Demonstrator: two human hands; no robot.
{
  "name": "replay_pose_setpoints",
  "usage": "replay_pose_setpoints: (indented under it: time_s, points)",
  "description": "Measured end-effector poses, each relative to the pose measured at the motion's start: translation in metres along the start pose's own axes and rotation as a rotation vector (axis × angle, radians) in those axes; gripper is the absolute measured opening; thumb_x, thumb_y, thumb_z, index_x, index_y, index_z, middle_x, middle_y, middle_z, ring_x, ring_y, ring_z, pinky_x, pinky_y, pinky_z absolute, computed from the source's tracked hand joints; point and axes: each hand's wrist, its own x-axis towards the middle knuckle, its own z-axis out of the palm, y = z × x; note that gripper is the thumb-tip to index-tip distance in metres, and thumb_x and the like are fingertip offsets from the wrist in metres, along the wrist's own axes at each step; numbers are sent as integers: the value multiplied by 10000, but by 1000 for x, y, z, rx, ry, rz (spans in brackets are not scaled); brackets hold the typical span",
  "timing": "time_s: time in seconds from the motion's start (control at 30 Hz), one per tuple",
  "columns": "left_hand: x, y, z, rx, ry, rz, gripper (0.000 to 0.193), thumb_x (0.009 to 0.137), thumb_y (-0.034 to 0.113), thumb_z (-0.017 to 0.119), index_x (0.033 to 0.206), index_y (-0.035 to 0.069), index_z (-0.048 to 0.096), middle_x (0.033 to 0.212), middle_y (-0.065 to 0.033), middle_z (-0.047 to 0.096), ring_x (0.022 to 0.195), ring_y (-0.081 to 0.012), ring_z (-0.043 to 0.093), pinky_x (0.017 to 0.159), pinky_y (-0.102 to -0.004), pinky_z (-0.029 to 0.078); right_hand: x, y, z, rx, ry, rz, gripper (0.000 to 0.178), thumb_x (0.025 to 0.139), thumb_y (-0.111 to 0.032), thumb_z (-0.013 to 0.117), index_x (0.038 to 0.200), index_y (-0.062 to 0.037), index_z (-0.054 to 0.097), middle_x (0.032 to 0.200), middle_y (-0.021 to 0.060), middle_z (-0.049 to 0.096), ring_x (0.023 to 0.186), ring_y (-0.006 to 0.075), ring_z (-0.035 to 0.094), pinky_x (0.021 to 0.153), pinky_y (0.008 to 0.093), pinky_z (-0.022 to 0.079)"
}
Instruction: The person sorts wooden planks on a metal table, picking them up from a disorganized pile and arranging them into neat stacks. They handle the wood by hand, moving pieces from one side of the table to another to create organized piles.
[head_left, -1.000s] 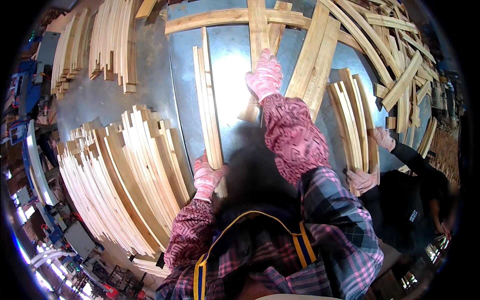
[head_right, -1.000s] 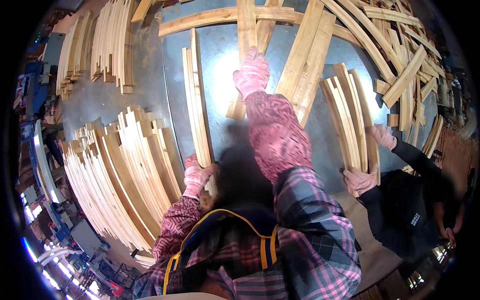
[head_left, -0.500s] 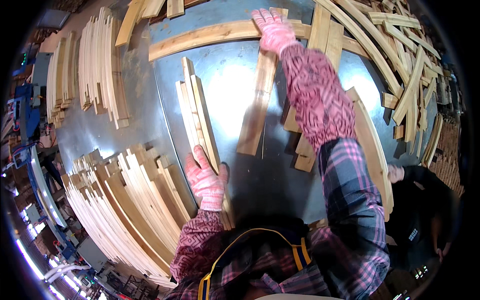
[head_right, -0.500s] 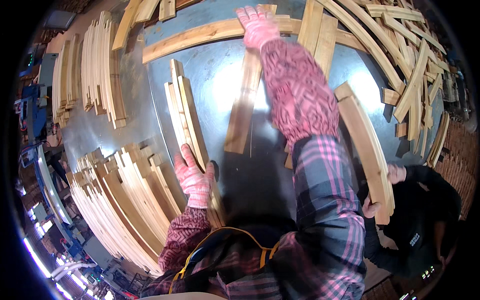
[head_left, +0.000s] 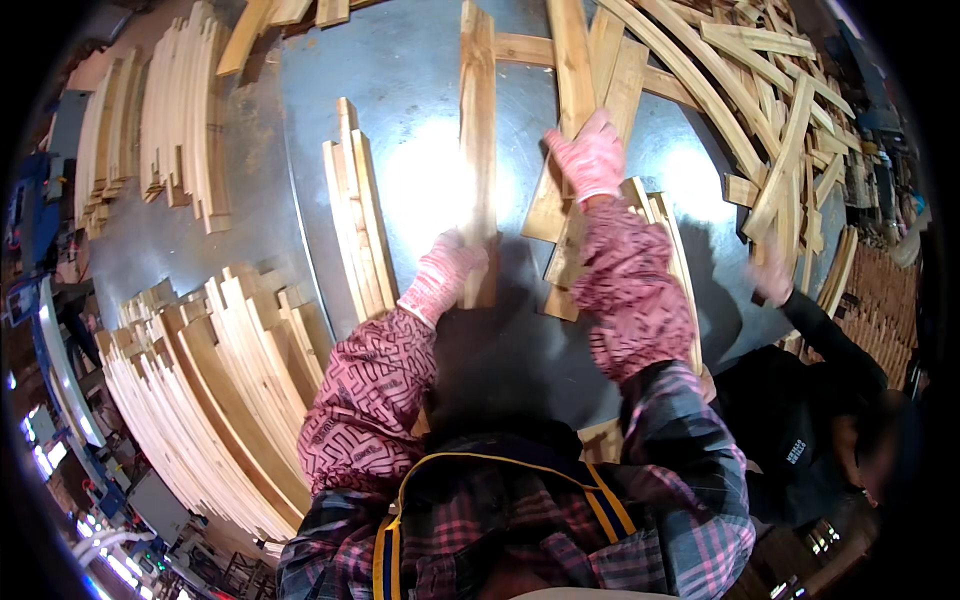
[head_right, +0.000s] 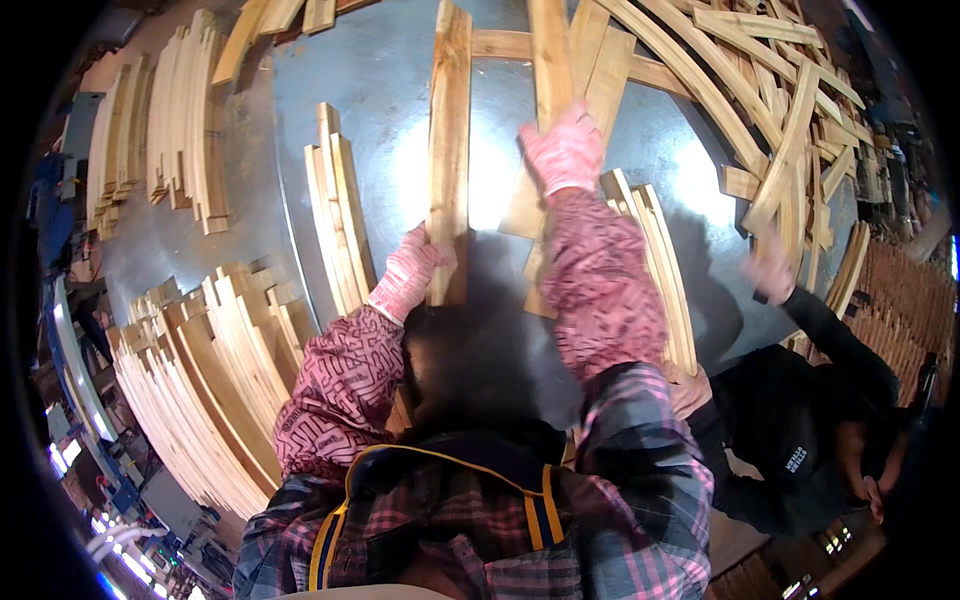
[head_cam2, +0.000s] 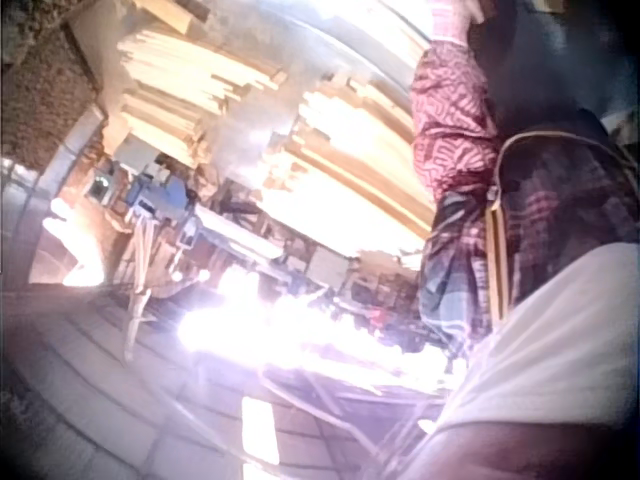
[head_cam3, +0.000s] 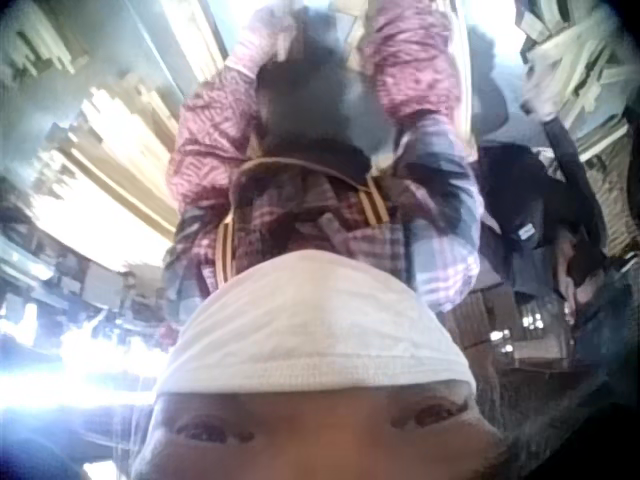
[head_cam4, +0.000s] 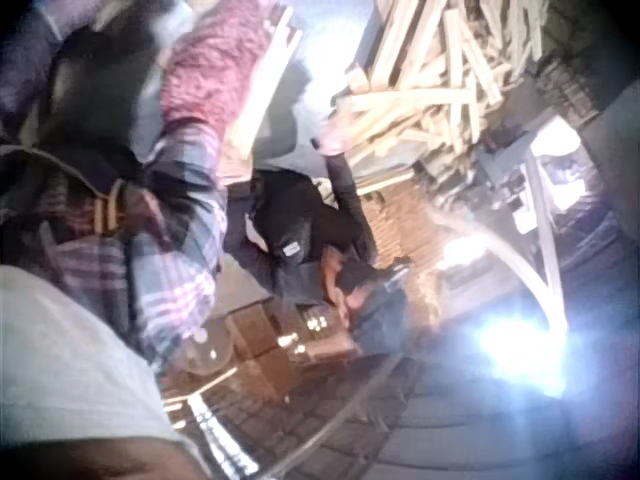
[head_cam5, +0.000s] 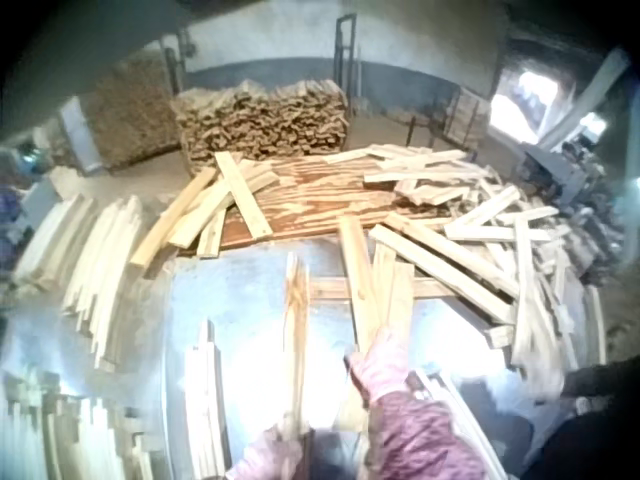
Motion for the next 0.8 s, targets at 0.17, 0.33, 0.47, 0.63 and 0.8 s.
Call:
replay_pose_setpoints:
  time_s: [0.17,0.33,0.47,0.63,0.8]
  points:
    - [-76,23,7,-226,111,75,669,836,-50,625,1480,50,475,1117,-37,640,900,-133,586,822,-266,503,-12,-25,29,-121,112,91,1107,756,-458,819,1536,40,210,1362,278,533,1258,428,539,1025,536,453]
    - [-133,34,-6,-136,54,516,694,911,51,638,1555,72,381,1452,-41,525,983,-102,566,882,-233,484,36,31,18,203,-189,364,942,814,-392,776,1522,-21,278,1232,265,623,1161,344,632,1001,460,493]
    - [-184,51,-45,-376,-64,453,468,975,263,616,1382,39,567,1378,-112,597,1171,-192,600,1039,-331,457,-86,-6,-49,522,-348,61,720,816,-354,766,1380,6,498,1127,226,686,1024,316,691,903,402,553]
    - [-204,49,-58,-502,-45,611,440,905,269,715,1243,2,624,1160,-246,662,1037,-329,677,929,-403,566,-240,2,11,737,-485,9,970,756,-465,823,1475,29,400,1205,222,676,1089,329,671,969,383,534]
    - [-288,112,-37,-580,194,777,439,896,259,718,1229,-9,617,1132,-252,655,900,-272,686,786,-329,584,-298,-55,18,515,-923,112,988,907,-527,688,1621,-134,128,1468,264,492,1314,404,528,1130,371,425]
